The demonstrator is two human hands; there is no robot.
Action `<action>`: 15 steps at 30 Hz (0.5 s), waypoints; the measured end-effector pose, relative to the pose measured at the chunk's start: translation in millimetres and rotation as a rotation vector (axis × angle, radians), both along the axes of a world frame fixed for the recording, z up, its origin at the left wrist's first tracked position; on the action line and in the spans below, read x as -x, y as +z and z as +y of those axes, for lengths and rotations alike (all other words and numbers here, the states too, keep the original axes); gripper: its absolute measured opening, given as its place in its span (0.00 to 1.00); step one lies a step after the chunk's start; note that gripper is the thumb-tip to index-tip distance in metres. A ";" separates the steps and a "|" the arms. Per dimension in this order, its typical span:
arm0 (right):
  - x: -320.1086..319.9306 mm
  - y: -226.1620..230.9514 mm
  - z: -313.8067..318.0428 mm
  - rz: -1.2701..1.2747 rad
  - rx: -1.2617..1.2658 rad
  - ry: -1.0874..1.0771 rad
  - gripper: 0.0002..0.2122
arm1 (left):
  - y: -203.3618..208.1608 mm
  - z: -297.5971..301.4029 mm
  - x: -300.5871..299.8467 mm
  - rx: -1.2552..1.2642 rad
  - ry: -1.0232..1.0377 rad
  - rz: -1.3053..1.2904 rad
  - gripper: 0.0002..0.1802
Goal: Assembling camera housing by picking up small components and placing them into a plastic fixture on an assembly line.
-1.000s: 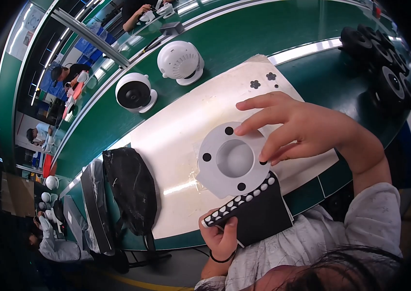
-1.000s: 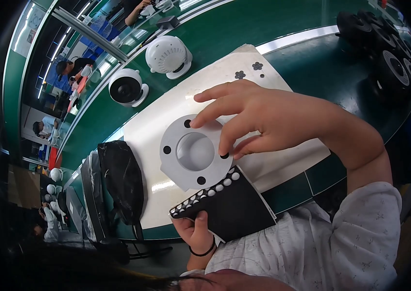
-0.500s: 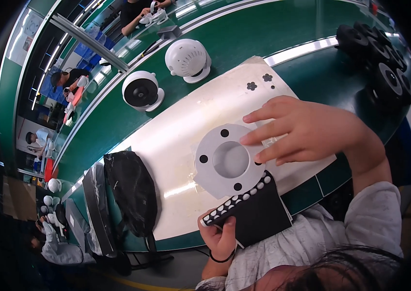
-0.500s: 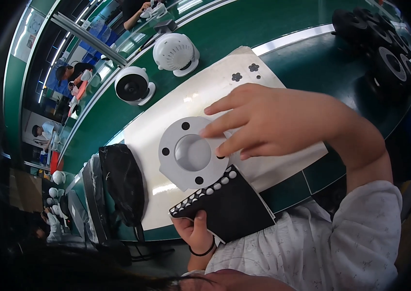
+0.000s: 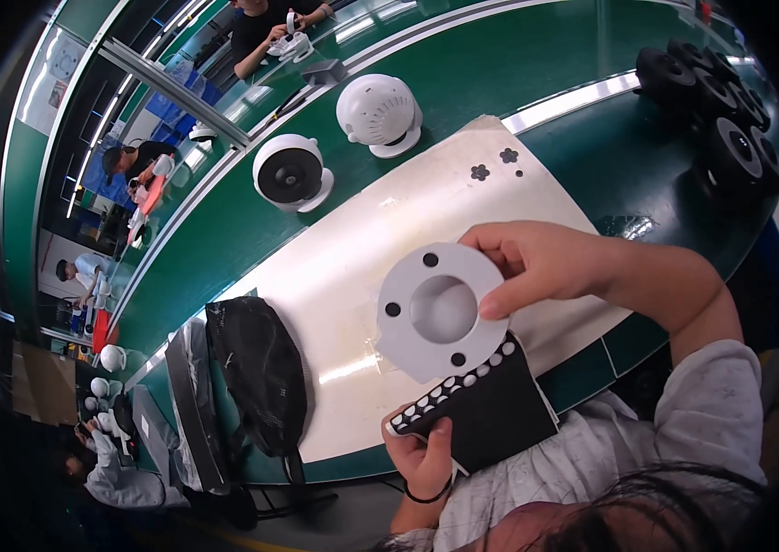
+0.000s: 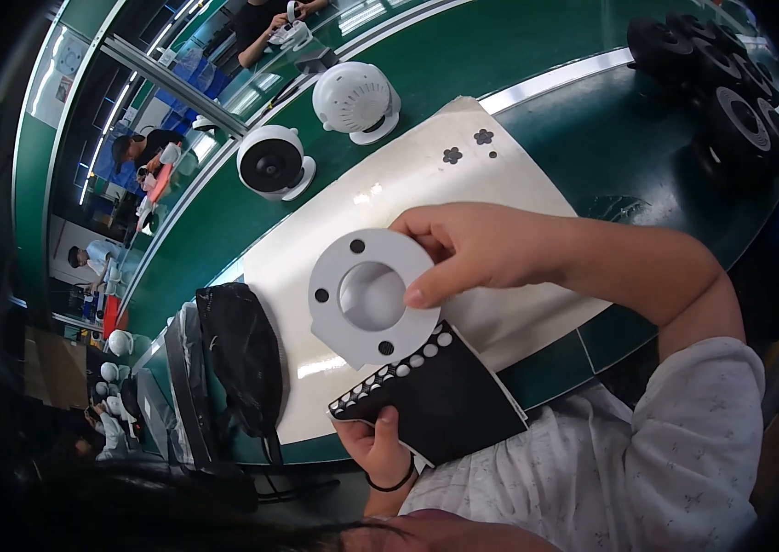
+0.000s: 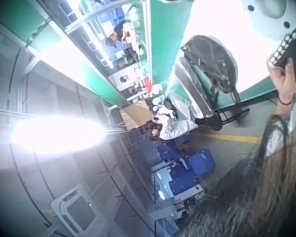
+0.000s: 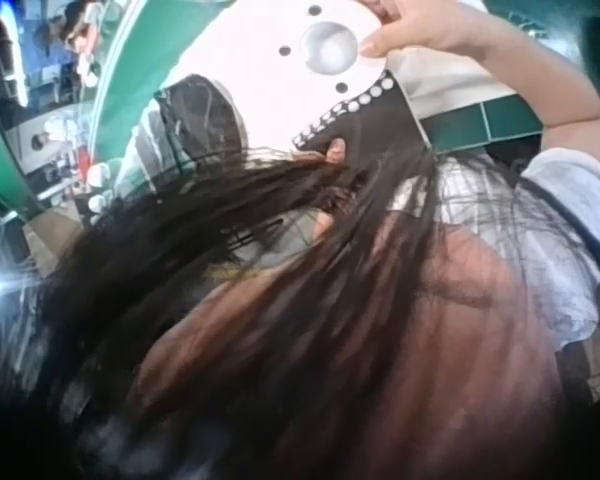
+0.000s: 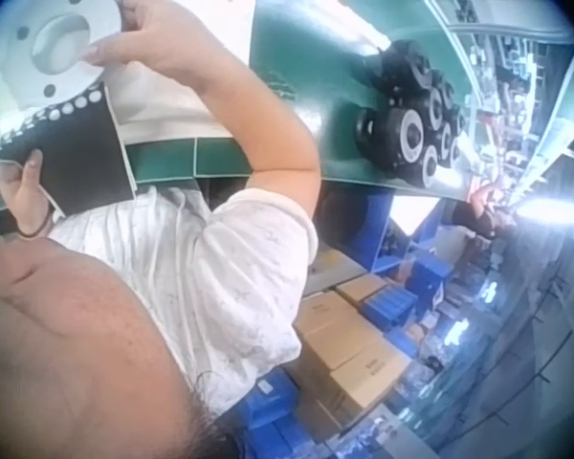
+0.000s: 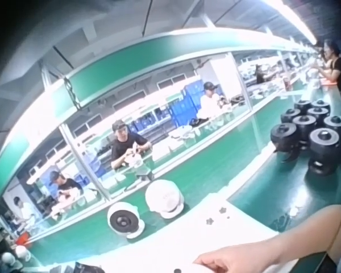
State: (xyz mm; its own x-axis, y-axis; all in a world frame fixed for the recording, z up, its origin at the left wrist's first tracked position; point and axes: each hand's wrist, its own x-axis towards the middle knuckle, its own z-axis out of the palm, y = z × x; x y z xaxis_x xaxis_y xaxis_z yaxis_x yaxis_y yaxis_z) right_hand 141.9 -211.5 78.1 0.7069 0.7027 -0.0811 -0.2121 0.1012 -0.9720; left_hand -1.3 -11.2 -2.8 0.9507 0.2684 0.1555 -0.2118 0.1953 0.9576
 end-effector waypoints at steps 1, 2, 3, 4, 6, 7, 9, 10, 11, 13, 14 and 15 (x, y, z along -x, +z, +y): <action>-2.5 -0.4 -0.6 -0.003 -0.001 0.000 0.26 | -0.6 1.5 -0.6 0.000 -0.004 -0.003 0.22; -7.5 -0.6 -3.9 0.004 -0.036 -0.041 0.25 | -0.9 3.9 -1.6 0.001 -0.008 -0.007 0.22; -13.0 0.1 -10.1 0.010 -0.068 -0.076 0.25 | -1.1 3.9 -1.5 0.004 0.000 -0.011 0.22; -18.1 0.5 -17.6 -0.061 -0.090 -0.117 0.23 | -1.4 4.3 -1.3 -0.005 -0.012 -0.007 0.22; -27.5 10.3 -26.7 -0.147 -0.110 -0.252 0.22 | -1.6 5.6 -1.3 -0.014 -0.016 -0.009 0.21; -34.3 10.4 -32.1 -0.154 -0.105 -0.251 0.22 | -1.2 5.1 -1.2 -0.002 -0.027 -0.012 0.21; -56.8 -0.1 -37.7 -0.381 0.069 -0.510 0.18 | -0.4 6.0 -0.8 0.008 -0.029 -0.022 0.20; -69.7 -6.9 -39.3 -0.390 0.069 -0.506 0.18 | -0.2 6.0 -0.5 0.019 -0.028 -0.018 0.20; -84.7 -16.4 -39.7 -0.597 0.340 -0.681 0.15 | -0.3 6.3 0.1 0.029 -0.027 -0.015 0.20; -117.9 -40.1 -52.7 -0.810 0.623 -0.871 0.13 | -2.2 6.1 0.5 0.030 -0.037 -0.008 0.20; -138.1 -56.5 -63.4 -1.101 0.893 -0.976 0.10 | -3.0 6.4 1.2 0.024 -0.039 0.009 0.20; -157.5 -72.0 -70.8 -1.391 1.161 -1.060 0.08 | -4.7 8.8 1.4 0.007 -0.037 0.005 0.20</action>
State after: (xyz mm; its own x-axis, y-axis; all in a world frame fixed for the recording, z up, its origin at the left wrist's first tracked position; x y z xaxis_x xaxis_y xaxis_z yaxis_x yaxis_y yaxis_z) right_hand 299.4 -282.4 6.1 0.6749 0.1121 0.7293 0.2576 -0.9620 -0.0905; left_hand -2.7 -2.5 -7.4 0.9608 0.2342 0.1487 -0.1993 0.2099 0.9572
